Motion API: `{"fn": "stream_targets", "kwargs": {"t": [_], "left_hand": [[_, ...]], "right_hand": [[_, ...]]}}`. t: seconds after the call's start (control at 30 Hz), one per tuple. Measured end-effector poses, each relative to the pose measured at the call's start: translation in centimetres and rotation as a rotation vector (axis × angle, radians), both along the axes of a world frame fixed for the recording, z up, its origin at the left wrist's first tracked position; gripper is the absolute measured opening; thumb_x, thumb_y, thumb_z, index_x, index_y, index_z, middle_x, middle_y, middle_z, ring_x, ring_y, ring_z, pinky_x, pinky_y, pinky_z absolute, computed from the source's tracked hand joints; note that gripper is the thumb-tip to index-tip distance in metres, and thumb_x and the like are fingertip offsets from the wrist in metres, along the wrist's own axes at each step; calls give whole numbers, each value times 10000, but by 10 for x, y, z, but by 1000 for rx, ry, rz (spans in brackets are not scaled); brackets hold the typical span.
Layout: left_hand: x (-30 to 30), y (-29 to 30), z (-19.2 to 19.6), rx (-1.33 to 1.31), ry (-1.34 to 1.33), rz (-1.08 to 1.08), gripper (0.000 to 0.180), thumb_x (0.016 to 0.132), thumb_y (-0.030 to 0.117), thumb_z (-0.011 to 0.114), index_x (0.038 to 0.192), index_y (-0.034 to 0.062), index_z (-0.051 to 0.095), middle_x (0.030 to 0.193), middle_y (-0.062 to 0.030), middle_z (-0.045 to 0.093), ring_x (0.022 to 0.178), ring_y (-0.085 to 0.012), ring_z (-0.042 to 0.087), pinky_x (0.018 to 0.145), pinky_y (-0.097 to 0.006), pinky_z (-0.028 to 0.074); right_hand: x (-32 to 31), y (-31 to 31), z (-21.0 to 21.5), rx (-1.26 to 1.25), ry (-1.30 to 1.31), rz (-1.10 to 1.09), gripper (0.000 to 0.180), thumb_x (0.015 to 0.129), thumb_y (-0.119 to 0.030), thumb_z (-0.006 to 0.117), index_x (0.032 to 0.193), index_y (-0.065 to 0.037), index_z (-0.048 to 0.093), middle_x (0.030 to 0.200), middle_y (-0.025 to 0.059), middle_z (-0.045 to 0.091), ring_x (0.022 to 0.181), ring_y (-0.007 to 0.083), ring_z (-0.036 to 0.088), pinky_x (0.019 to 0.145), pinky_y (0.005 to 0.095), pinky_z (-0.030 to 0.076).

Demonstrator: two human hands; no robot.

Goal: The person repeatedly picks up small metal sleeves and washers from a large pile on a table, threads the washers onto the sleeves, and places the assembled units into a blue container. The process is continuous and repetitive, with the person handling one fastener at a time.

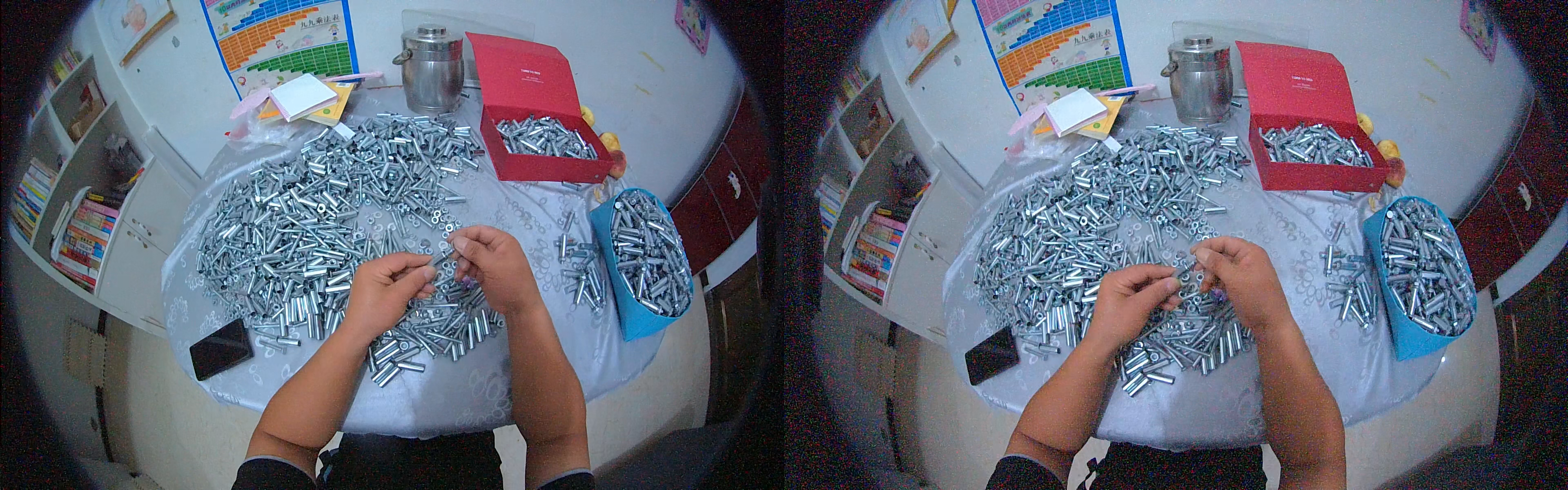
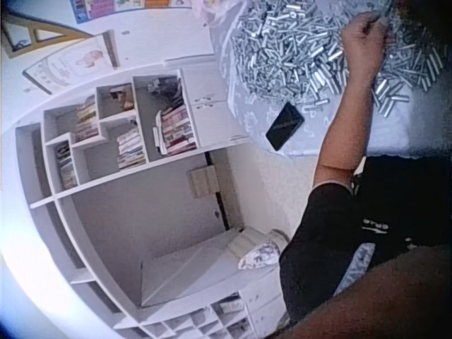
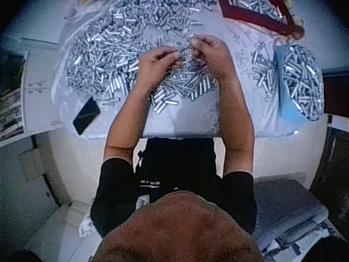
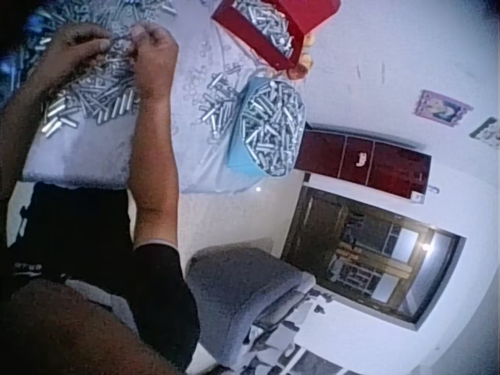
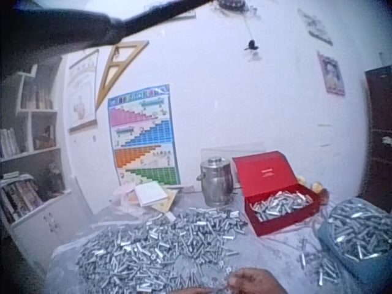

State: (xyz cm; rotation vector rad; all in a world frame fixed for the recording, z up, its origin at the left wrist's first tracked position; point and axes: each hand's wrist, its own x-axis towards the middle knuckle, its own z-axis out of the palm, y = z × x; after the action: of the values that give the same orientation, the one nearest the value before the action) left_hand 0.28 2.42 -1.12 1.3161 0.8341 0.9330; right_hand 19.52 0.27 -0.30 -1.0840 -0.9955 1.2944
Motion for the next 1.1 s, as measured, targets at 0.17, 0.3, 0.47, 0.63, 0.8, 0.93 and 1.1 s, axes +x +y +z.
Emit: {"fn": "stream_targets", "kwargs": {"t": [0.17, 0.3, 0.47, 0.63, 0.8, 0.93, 1.1], "left_hand": [[0, 0, 0, 13, 21, -3, 204, 886, 38, 640, 1064, -62, 647, 866, -118, 691, 736, -143, 677, 655, -246, 567], [0, 0, 3, -31, 6, -9, 206, 887, 45, 642, 1062, -64, 645, 853, -120, 688, 727, -152, 678, 645, -256, 571], [-1, 1, 4, -53, -26, -3, 195, 887, 55, 644, 1045, -60, 650, 837, -121, 686, 714, -165, 678, 637, -271, 573], [-1, 1, 3, -44, -49, 13, 172, 882, 61, 652, 1015, -48, 662, 818, -115, 687, 703, -164, 674, 635, -278, 569], [0, 0, 3, -18, -25, 9, 169, 881, 62, 655, 1011, -46, 664, 812, -111, 686, 695, -157, 669, 635, -275, 563], [0, 0, 3, -14, -14, 13, 170, 882, 68, 655, 1009, -45, 665, 809, -107, 687, 694, -156, 668, 637, -275, 561], [0, -1, 5, -23, -19, 15, 170, 885, 69, 651, 1009, -46, 666, 802, -106, 686, 691, -152, 665, 630, -268, 558]], "right_hand": [[-2, -2, 2, 15, -59, -5, 221, 895, -183, 611, 1005, 2, 662, 790, 40, 639, 633, 98, 569, 588, 224, 449], [-7, -3, 5, 96, -219, -11, 212, 914, -169, 589, 992, 13, 666, 798, 42, 642, 646, 98, 578, 608, 233, 472], [-10, -2, 3, 118, -202, -14, 213, 931, -156, 564, 997, 21, 663, 803, 47, 642, 675, 101, 593, 625, 238, 488], [-11, -1, 4, 55, -102, -75, 215, 941, -171, 553, 997, 14, 648, 771, 36, 623, 672, 95, 587, 631, 235, 480], [-7, 1, 1, 88, -99, -50, 206, 941, -176, 554, 968, 11, 637, 760, 30, 601, 661, 95, 577, 632, 227, 466], [-11, 1, 1, 150, -178, -67, 200, 937, -164, 555, 973, 15, 637, 780, 37, 609, 665, 100, 580, 635, 230, 470], [-14, -1, 5, 191, -236, -84, 186, 934, -139, 549, 975, 19, 638, 787, 42, 614, 684, 102, 584, 642, 236, 478]]}}
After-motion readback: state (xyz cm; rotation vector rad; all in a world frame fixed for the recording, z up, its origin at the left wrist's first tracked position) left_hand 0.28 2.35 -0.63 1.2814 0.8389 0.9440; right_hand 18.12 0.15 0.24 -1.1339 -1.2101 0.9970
